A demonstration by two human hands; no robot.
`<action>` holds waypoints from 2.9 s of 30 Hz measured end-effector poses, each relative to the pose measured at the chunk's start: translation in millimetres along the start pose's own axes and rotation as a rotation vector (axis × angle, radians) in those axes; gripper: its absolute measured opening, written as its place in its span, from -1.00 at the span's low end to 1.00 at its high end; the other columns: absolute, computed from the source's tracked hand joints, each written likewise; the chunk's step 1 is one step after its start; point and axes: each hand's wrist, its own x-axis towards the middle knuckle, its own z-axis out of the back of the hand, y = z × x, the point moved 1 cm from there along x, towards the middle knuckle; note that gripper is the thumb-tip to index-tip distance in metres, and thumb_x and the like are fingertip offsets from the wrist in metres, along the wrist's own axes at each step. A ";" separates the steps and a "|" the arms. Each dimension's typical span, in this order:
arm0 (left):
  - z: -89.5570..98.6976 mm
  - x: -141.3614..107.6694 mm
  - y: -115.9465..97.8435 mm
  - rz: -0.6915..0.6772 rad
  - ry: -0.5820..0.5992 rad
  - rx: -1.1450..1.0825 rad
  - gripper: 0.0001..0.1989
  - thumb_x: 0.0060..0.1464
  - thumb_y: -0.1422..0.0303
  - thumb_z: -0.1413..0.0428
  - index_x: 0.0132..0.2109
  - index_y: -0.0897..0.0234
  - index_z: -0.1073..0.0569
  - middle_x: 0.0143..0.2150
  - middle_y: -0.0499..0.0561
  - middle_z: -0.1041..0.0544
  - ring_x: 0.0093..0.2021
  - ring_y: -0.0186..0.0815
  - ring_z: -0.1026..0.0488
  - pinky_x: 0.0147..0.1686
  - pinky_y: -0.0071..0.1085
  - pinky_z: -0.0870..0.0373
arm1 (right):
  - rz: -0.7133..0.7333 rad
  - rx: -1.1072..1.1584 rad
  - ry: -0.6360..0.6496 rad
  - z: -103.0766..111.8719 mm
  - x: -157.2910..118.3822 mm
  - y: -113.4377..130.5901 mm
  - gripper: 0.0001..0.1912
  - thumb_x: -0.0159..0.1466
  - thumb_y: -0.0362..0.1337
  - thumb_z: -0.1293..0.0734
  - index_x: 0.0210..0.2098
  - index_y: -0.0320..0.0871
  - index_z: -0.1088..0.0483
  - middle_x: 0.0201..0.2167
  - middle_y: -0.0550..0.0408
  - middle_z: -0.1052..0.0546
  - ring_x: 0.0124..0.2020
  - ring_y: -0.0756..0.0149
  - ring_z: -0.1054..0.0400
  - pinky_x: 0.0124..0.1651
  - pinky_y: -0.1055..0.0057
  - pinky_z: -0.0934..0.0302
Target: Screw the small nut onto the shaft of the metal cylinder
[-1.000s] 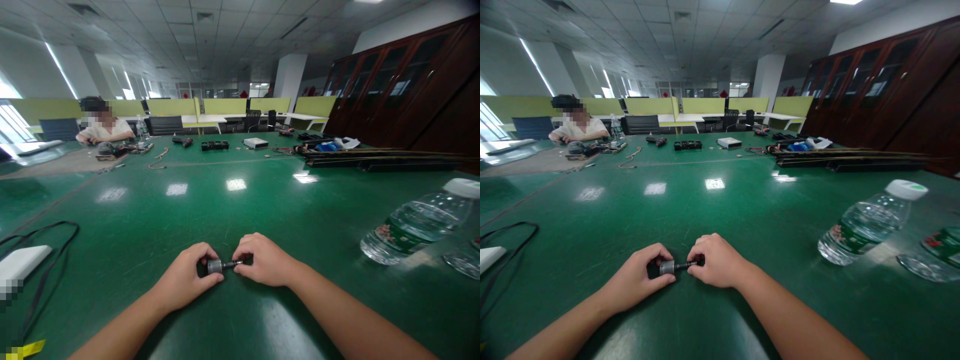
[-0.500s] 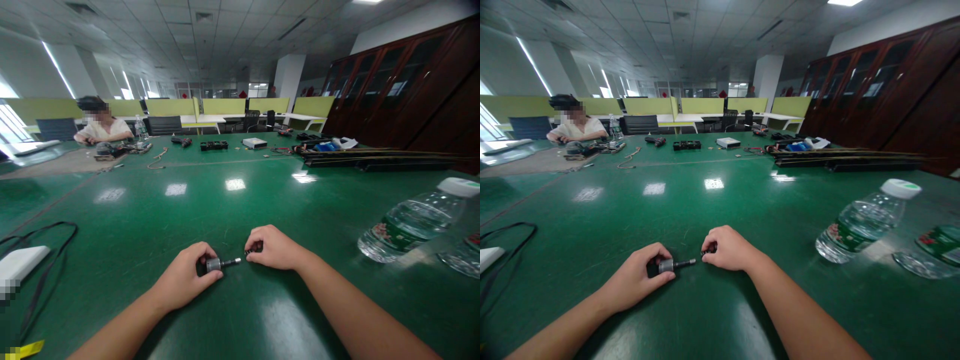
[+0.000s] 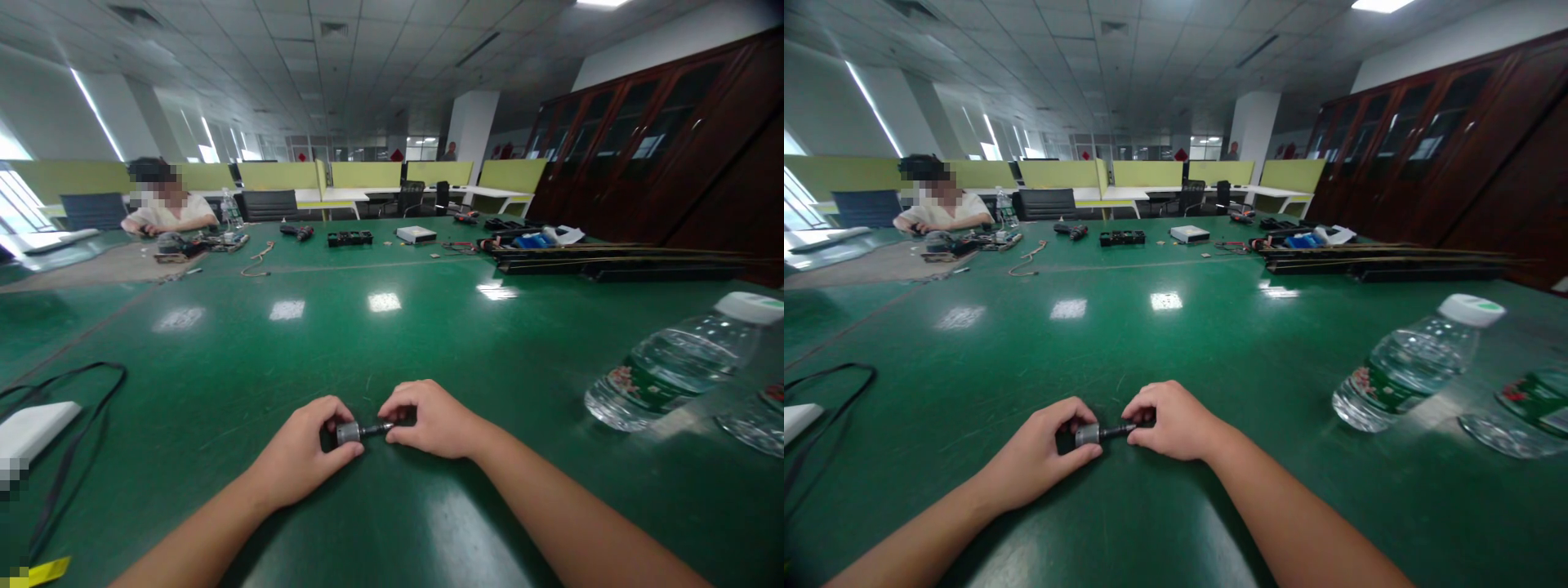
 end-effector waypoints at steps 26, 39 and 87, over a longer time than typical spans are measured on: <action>-4.3 1.4 6.1 -0.040 -0.019 -0.015 -0.83 0.05 0.36 -0.22 -0.19 0.23 -0.42 -0.27 -0.05 -0.47 -0.27 -0.26 -0.41 -0.26 -0.38 -0.31 | 0.071 -0.103 0.002 -16.6 2.7 9.3 -0.84 0.26 -0.24 -0.36 -0.20 -0.13 -0.55 -0.34 0.08 -0.52 -0.26 0.31 -0.36 -0.17 0.39 -0.17; -5.9 3.4 4.3 -0.016 -0.021 -0.005 -0.86 0.10 0.30 -0.19 -0.21 0.25 -0.44 -0.30 -0.04 -0.46 -0.29 -0.26 -0.41 -0.28 -0.38 -0.30 | 0.095 -0.151 -0.014 -20.1 2.0 9.2 -0.88 0.20 -0.31 -0.41 -0.24 -0.11 -0.53 -0.34 0.12 -0.51 -0.24 0.31 -0.34 -0.17 0.37 -0.12; -2.6 1.0 3.5 -0.033 -0.023 -0.012 -0.85 0.10 0.29 -0.18 -0.19 0.23 -0.46 -0.28 -0.02 -0.48 -0.28 -0.26 -0.42 -0.27 -0.38 -0.34 | 0.102 -0.181 0.008 -10.2 0.9 6.0 -0.90 0.14 -0.31 -0.42 -0.31 -0.14 -0.55 -0.44 0.12 -0.51 -0.37 0.35 -0.36 -0.28 0.44 -0.16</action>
